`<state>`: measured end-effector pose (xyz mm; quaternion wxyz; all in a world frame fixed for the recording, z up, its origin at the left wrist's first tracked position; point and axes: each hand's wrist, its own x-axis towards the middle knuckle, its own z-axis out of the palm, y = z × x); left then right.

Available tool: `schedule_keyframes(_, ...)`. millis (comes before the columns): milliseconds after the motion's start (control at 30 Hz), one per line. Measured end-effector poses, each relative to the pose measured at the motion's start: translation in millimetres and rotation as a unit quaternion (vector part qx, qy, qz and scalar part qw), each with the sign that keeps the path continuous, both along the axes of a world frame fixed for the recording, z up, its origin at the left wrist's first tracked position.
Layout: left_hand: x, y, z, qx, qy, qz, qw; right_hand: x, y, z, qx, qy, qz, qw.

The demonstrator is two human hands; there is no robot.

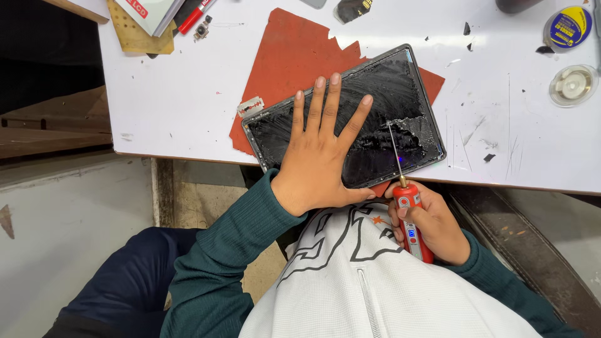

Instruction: The person holds a tablet frame steady on the bench with one hand while using a red heated tool with a long thin probe to cut and separate the black screen glass along its edge, working around the perimeter and repositioning the tablet as adhesive is separated.

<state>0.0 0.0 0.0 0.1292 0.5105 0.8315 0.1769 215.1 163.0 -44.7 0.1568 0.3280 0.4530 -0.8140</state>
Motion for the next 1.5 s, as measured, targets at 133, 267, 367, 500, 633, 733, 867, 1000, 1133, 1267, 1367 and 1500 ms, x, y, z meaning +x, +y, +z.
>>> schedule_keyframes(133,-9,-3,2,-0.018,0.002,-0.004,1.000,-7,-6,0,-0.001,-0.011,-0.008,1.000)
schedule_keyframes(267,-12,-8,2,0.000,0.009,-0.009,1.000,-9,-11,-1,0.000,-0.017,-0.016,1.000)
schedule_keyframes(367,-14,-9,2,-0.004,0.008,-0.009,1.000,-9,-15,-2,-0.003,-0.015,-0.023,1.000)
schedule_keyframes(500,-13,-12,3,-0.006,0.004,-0.010,1.000,-8,-20,-4,-0.005,-0.006,-0.031,0.999)
schedule_keyframes(633,-12,-15,3,-0.008,0.007,-0.011,1.000,-8,-25,-2,0.001,-0.011,-0.040,0.999)
schedule_keyframes(733,-12,-18,2,0.005,0.007,-0.011,1.000,-8,-28,-1,0.007,-0.005,-0.044,0.999)
schedule_keyframes(867,-12,-21,1,0.010,0.000,-0.011,1.000,-8,-32,-1,0.008,-0.005,-0.048,0.999)
schedule_keyframes(1000,-13,-23,0,0.015,-0.003,-0.012,1.000,-9,-35,-1,0.004,0.006,-0.048,0.999)
schedule_keyframes(1133,-14,-25,0,0.019,-0.001,-0.013,1.000,-10,-39,-2,0.006,0.012,-0.058,0.998)
schedule_keyframes(1267,-15,-27,0,0.013,0.000,-0.014,1.000,-10,-41,-1,-0.005,0.010,-0.067,0.998)
schedule_keyframes(1367,-15,-28,0,0.018,-0.001,-0.015,1.000,-9,-41,-1,0.001,0.007,-0.068,0.998)
schedule_keyframes(1500,-13,-29,0,0.022,0.000,-0.017,1.000,-6,-43,-2,0.000,0.018,-0.065,0.998)
